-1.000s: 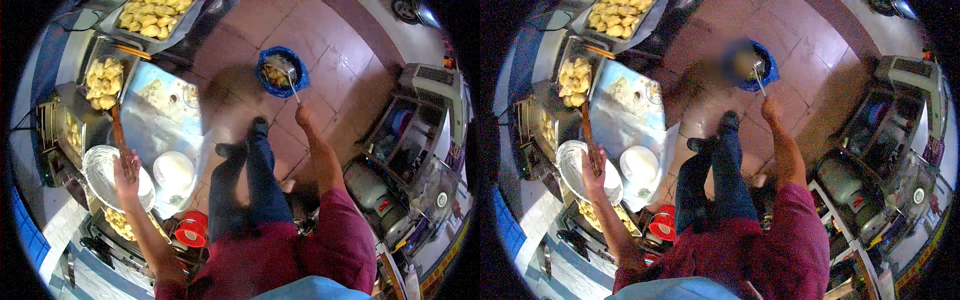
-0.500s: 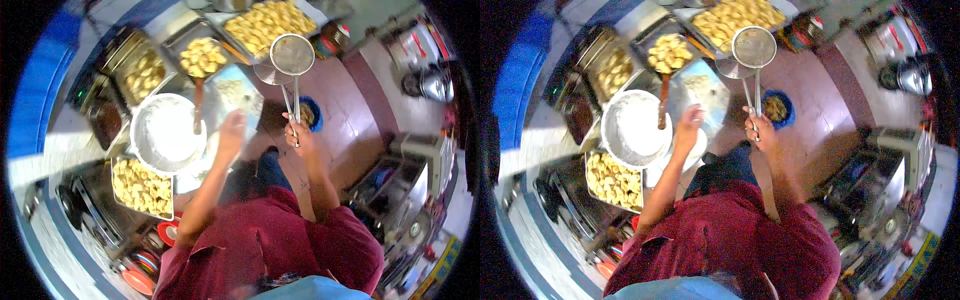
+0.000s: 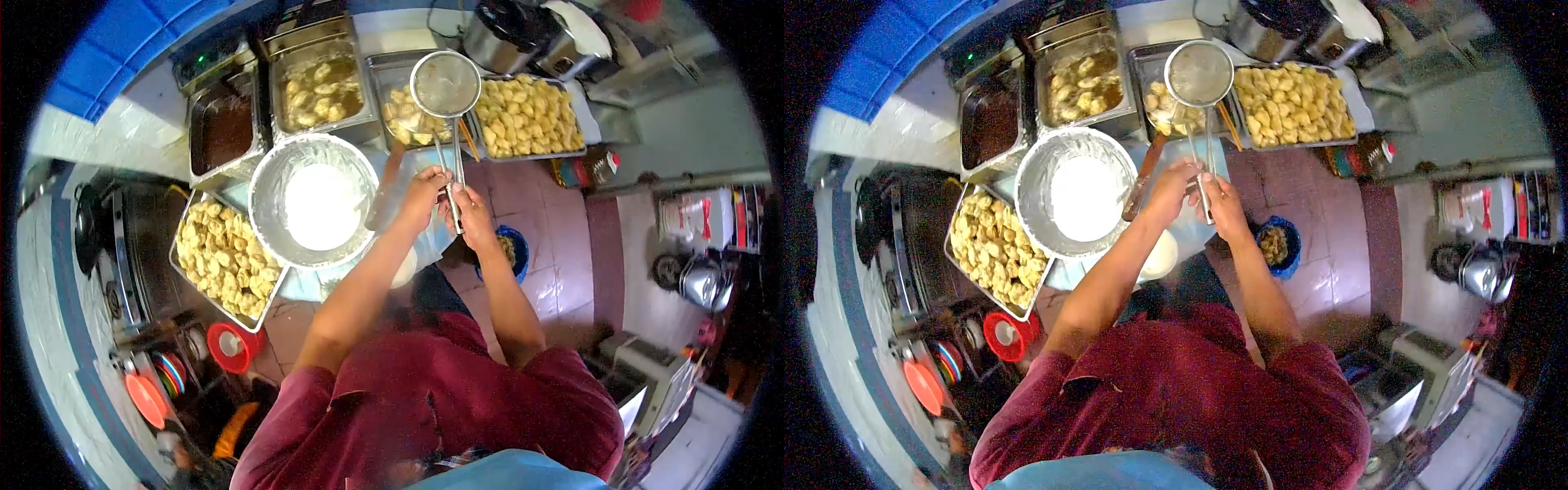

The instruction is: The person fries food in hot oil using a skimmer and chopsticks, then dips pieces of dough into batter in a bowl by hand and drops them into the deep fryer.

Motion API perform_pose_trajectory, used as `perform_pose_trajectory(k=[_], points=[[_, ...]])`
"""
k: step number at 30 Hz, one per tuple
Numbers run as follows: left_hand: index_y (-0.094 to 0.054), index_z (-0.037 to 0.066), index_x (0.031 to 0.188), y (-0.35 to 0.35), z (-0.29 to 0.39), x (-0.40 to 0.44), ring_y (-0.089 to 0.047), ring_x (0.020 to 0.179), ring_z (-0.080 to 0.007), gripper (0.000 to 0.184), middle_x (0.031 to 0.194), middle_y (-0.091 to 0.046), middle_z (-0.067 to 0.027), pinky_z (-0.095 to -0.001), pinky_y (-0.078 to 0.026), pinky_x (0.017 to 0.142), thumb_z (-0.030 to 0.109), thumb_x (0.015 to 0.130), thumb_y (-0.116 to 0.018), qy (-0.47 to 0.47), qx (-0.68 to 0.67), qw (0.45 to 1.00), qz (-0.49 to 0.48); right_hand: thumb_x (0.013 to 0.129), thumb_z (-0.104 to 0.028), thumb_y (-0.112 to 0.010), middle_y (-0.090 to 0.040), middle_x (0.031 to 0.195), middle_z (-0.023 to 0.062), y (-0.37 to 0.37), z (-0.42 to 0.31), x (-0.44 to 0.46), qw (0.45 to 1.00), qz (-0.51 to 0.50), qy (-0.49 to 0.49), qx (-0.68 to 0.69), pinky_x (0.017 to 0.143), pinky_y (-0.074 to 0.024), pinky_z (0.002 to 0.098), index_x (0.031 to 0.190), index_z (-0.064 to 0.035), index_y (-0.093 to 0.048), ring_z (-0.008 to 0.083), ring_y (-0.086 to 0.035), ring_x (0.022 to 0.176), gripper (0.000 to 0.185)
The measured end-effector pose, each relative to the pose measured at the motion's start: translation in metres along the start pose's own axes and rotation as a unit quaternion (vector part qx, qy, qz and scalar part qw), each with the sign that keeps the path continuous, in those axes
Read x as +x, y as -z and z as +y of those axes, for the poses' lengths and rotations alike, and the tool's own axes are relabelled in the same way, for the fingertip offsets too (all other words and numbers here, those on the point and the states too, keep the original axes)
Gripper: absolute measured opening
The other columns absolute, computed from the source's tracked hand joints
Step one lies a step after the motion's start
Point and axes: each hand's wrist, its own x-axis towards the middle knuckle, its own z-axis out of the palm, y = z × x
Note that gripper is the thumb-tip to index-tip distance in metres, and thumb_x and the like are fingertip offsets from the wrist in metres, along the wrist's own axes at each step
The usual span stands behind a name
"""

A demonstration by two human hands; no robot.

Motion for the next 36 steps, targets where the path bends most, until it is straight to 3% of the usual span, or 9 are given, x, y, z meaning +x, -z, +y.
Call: perform_pose_trajectory(k=[2, 7, 13, 23, 30, 31, 32, 33, 36], points=[[-0.061, 0.004, 0.088, 0.002, 0.008, 0.017, -0.050, 0.046, -0.0150, 0.011, 0.072, -0.060, -0.0054, -0.0270, -0.037, 0.040, 0.013, 0.092, -0.056, -0.022, -0.015, 0.999, 0.033, 0.100, -0.037, -0.050, -0.061, 0.071, 0.0042, 0.001, -0.010, 0.025, 0.998, -0.007, 0.010, -0.055, 0.046, -0.0409, 0.0226, 0.097, -0.0035, -0.061, 0.0087, -0.053, 0.052, 0.036], [-0.061, 0.010, 0.091, 0.021, 0.018, 0.043, -0.061, 0.080, -0.0129, 0.006, 0.093, -0.068, -0.0044, -0.0296, -0.047, 0.074, 0.014, 0.091, -0.056, -0.074, 0.032, 0.985, 0.153, 0.099, -0.030, -0.053, -0.059, 0.070, 0.0003, 0.027, -0.008, 0.093, 0.978, 0.022, 0.034, -0.206, 0.047, -0.0407, 0.0232, 0.105, -0.0063, -0.066, 0.0076, -0.051, 0.053, 0.027], [-0.059, 0.009, 0.089, 0.052, 0.033, 0.023, -0.060, 0.077, -0.0120, 0.009, 0.091, -0.068, -0.0042, -0.0254, -0.047, 0.069, 0.009, 0.093, -0.051, -0.089, 0.065, 0.972, 0.210, 0.099, -0.026, -0.048, -0.052, 0.067, 0.0006, 0.087, -0.037, 0.205, 0.899, 0.024, 0.191, -0.394, 0.061, -0.0429, 0.0276, 0.107, -0.0032, -0.068, 0.0118, -0.050, 0.062, 0.031], [-0.058, 0.006, 0.093, 0.051, 0.025, 0.021, -0.057, 0.075, -0.0118, 0.006, 0.092, -0.066, -0.0047, -0.0264, -0.046, 0.070, 0.008, 0.094, -0.052, -0.092, 0.027, 0.962, 0.258, 0.098, -0.035, -0.051, -0.054, 0.070, -0.0006, 0.191, 0.008, 0.306, 0.943, -0.063, -0.101, -0.311, 0.051, -0.0409, 0.0291, 0.108, -0.0091, -0.065, 0.0114, -0.049, 0.055, 0.031], [-0.059, 0.010, 0.090, 0.031, 0.040, 0.040, -0.045, 0.063, -0.0083, 0.005, 0.080, -0.062, 0.0001, -0.0237, -0.037, 0.061, 0.008, 0.092, -0.055, -0.090, 0.007, 0.964, 0.251, 0.094, -0.042, -0.056, -0.066, 0.078, 0.0127, 0.149, -0.014, 0.265, 0.676, 0.057, 0.114, -0.725, 0.065, -0.0484, 0.0409, 0.115, -0.0076, -0.065, 0.0251, -0.065, 0.075, 0.041], [-0.060, 0.010, 0.092, 0.031, 0.041, 0.047, -0.045, 0.063, -0.0082, 0.005, 0.078, -0.061, 0.0006, -0.0234, -0.037, 0.060, 0.009, 0.092, -0.055, -0.093, 0.007, 0.962, 0.255, 0.093, -0.045, -0.057, -0.067, 0.090, 0.0167, 0.131, -0.024, 0.255, 0.676, 0.040, 0.154, -0.720, 0.076, -0.0496, 0.0396, 0.118, -0.0067, -0.064, 0.0287, -0.066, 0.088, 0.045], [-0.062, 0.009, 0.094, 0.033, 0.040, 0.055, -0.045, 0.062, -0.0080, 0.006, 0.077, -0.060, 0.0011, -0.0230, -0.036, 0.059, 0.010, 0.093, -0.056, -0.094, 0.007, 0.961, 0.259, 0.093, -0.048, -0.057, -0.067, 0.105, 0.0150, 0.108, -0.031, 0.239, 0.843, -0.046, 0.094, -0.528, 0.084, -0.0486, 0.0394, 0.120, -0.0080, -0.063, 0.0280, -0.064, 0.098, 0.049], [-0.063, 0.009, 0.096, 0.033, 0.038, 0.060, -0.045, 0.062, -0.0079, 0.007, 0.076, -0.059, 0.0016, -0.0227, -0.036, 0.059, 0.011, 0.093, -0.056, -0.094, 0.008, 0.961, 0.261, 0.093, -0.052, -0.056, -0.065, 0.116, 0.0116, 0.083, -0.029, 0.219, 0.906, -0.129, 0.061, -0.399, 0.087, -0.0479, 0.0396, 0.124, -0.0090, -0.060, 0.0251, -0.063, 0.103, 0.054], [-0.064, 0.008, 0.103, 0.024, 0.050, 0.067, -0.046, 0.062, -0.0083, 0.013, 0.076, -0.060, 0.0015, -0.0226, -0.036, 0.057, 0.013, 0.094, -0.056, -0.116, -0.030, 0.960, 0.251, 0.094, -0.035, -0.062, -0.064, 0.106, 0.0074, 0.016, -0.053, 0.154, 0.928, -0.273, -0.205, -0.152, 0.075, -0.0489, 0.0304, 0.142, -0.0126, -0.044, 0.0193, -0.061, 0.090, 0.057]])
